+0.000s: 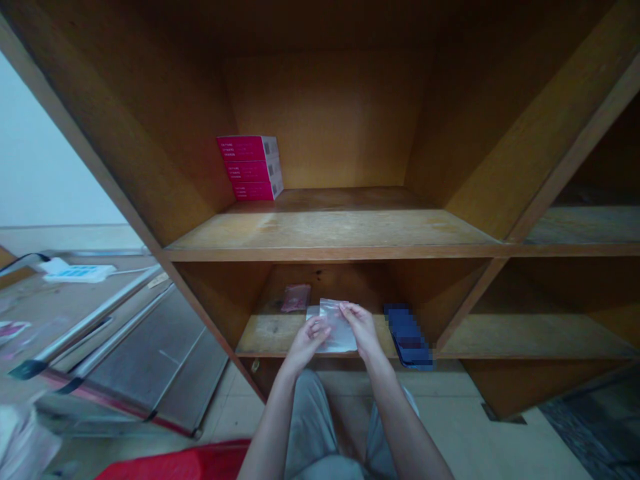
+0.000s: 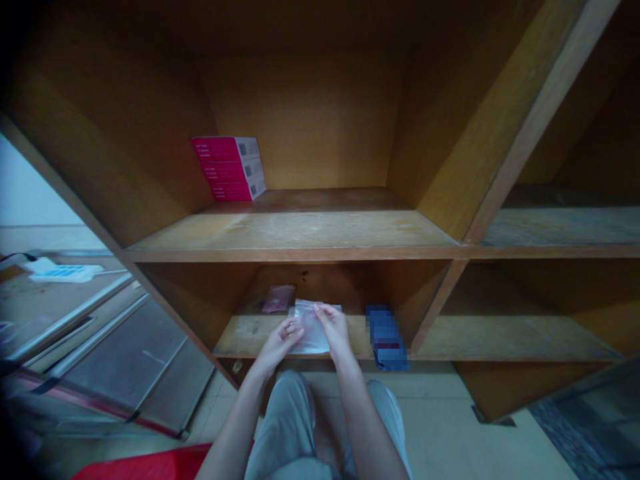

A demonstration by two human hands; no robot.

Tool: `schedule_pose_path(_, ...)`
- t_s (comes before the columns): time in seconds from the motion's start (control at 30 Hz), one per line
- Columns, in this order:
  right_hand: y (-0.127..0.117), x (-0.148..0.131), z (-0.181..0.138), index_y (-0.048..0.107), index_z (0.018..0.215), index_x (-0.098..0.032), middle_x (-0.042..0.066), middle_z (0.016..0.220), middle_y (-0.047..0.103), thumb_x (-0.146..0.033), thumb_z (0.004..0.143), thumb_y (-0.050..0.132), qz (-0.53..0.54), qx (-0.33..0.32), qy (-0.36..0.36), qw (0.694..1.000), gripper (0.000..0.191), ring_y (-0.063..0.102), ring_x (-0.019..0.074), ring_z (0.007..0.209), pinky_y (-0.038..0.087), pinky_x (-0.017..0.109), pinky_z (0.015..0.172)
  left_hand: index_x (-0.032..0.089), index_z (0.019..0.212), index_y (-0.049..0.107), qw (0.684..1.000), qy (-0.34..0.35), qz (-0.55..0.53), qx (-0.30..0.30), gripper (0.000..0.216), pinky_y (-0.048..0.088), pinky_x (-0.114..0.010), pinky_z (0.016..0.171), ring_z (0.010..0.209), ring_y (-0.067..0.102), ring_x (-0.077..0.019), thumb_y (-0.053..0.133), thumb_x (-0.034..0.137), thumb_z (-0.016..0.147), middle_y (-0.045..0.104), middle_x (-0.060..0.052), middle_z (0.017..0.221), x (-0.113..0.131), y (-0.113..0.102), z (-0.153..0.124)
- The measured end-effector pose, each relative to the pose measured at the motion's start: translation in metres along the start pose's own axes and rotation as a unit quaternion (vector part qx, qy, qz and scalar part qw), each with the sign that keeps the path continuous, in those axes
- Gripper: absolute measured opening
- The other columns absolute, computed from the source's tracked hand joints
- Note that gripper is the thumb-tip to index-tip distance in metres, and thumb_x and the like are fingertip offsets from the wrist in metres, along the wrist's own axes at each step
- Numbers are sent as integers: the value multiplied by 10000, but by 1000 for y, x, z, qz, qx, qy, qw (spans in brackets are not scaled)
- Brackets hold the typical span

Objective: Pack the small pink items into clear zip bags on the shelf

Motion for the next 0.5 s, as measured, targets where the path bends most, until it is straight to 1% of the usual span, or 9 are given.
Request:
schedule_pose_path(0.07,-1,3,1,663,777,-172,53,777,668,-408,675,607,4,0,11,1000,263,594,171,696,458,298,663,147,921,528,1000,-14,11,17,394,433,-220,531,584,601,-126,622,419,652,657,-65,806,-7,-2,1)
schedule_pose_path(0.13,-1,6,0,638,897,-174,72,870,660,-413,688,592,1,3,11,1000,321,600,184,751,468,302,667,132,893,539,999,-1,19,48,404,426,-218,510,542,595,-124,609,449,652,665,-69,770,-9,-6,3)
schedule_pose_path(0.2,-4,7,-3,574,1032,-190,83,976,631,-401,694,589,-9,16,-7,1000,399,597,187,812,471,304,692,125,889,544,996,16,20,87,427,428,-218,506,536,596,-125,603,471,646,669,-77,769,-8,-12,5)
schedule_pose_path(0.27,-6,9,-8,526,1091,-206,88,1052,596,-378,693,597,-29,26,-37,999,439,593,182,841,467,310,731,125,882,542,992,21,17,121,440,433,-219,503,538,600,-129,605,483,634,671,-84,777,-8,-18,7)
schedule_pose_path(0.33,-5,13,-15,543,1056,-205,88,1062,588,-361,700,593,-58,14,-59,996,392,591,179,842,459,320,764,127,866,541,990,19,15,140,432,433,-219,496,535,600,-132,610,479,626,669,-76,758,-7,-21,9)
schedule_pose_path(0.37,-3,15,-18,565,1020,-200,86,1042,597,-356,709,584,-77,-3,-63,995,348,589,181,846,455,325,776,127,860,541,990,19,16,140,421,431,-218,492,534,599,-133,611,471,628,666,-68,739,-8,-20,10)
schedule_pose_path(0.43,0,20,-24,602,954,-190,82,992,620,-350,728,561,-112,-38,-67,991,280,582,194,874,448,337,792,125,854,545,992,19,21,121,391,430,-218,495,539,596,-133,604,448,643,655,-54,706,-9,-16,13)
schedule_pose_path(0.5,0,23,-24,619,924,-182,82,973,631,-347,735,551,-137,-50,-71,987,260,573,204,903,439,347,808,124,863,548,993,26,32,106,361,448,-229,542,593,603,-139,592,422,663,653,-57,737,-11,-11,16)
Point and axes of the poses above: each hand's wrist, its own z-axis towards the middle knuckle, its own y-axis out of the palm, x = y × z, the point moved 6 cm from there along z, towards the middle knuckle
